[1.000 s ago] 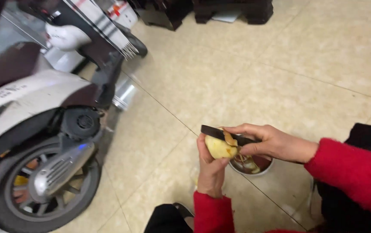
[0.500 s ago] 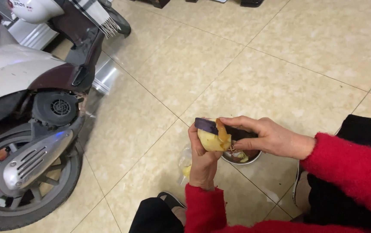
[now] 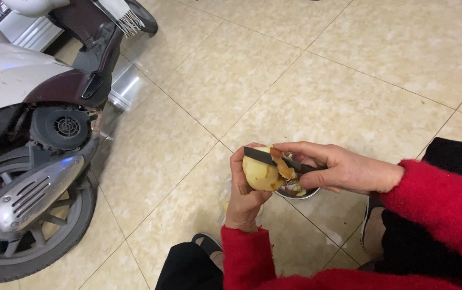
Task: A person uses a knife to peel the skin off a red fruit and then slices it into a bowl.
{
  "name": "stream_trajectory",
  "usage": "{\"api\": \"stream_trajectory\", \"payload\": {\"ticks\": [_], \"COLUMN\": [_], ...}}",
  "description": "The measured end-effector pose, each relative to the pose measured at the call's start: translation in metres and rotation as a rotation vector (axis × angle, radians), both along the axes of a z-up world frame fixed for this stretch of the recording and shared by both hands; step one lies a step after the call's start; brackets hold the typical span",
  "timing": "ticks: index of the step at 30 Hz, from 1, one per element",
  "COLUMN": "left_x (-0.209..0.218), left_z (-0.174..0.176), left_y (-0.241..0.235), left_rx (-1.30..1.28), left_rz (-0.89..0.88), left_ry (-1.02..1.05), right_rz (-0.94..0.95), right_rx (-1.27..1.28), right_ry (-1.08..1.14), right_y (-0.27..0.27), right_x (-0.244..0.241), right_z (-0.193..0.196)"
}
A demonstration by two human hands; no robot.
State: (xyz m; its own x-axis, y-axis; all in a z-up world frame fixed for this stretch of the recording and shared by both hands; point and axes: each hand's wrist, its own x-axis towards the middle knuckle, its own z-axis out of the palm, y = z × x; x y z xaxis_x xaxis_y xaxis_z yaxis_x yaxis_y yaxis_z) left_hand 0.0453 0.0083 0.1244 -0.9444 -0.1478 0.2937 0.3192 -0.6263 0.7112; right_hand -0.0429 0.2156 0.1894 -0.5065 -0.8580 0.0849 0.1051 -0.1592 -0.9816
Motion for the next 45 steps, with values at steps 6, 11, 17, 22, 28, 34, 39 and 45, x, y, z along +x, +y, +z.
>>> {"api": "stream_trajectory", "payload": {"ticks": [6, 11, 17, 22, 28, 34, 39, 45], "left_x": [0.002, 0.002, 0.002, 0.0, -0.011, -0.014, -0.014, -0.012], "left_z": [0.005, -0.006, 0.001, 0.006, -0.016, -0.024, -0.021, -0.007], "left_y": [0.0, -0.002, -0.002, -0.001, -0.004, -0.002, 0.005, 0.01], "left_rx": [-0.069, -0.065, -0.068, -0.094, 0.045, 0.065, 0.01, -0.007], "left_rz": [0.038, 0.031, -0.011, -0.024, 0.013, 0.105, 0.169, 0.189], "left_ry": [0.001, 0.027, -0.021, -0.248, -0.304, -0.242, -0.16, -0.115], "right_rz": [-0.035, -0.073, -0.127, -0.216, -0.191, -0.225, -0.279, -0.267], "right_rx": [-0.027, -0.057, -0.017, 0.291, 0.547, 0.537, 0.466, 0.407], "right_ry": [-0.035, -0.065, 0.009, 0.575, 0.617, 0.629, 0.533, 0.422], "right_y": [-0.003, -0.004, 0.001, 0.0, -0.004, -0.004, -0.004, -0.007], "right_x": [0.003, 0.004, -0.001, -0.004, -0.005, -0.005, -0.003, -0.007], "right_z": [-0.003, -0.005, -0.016, -0.002, -0.001, -0.001, 0.002, 0.0]}}
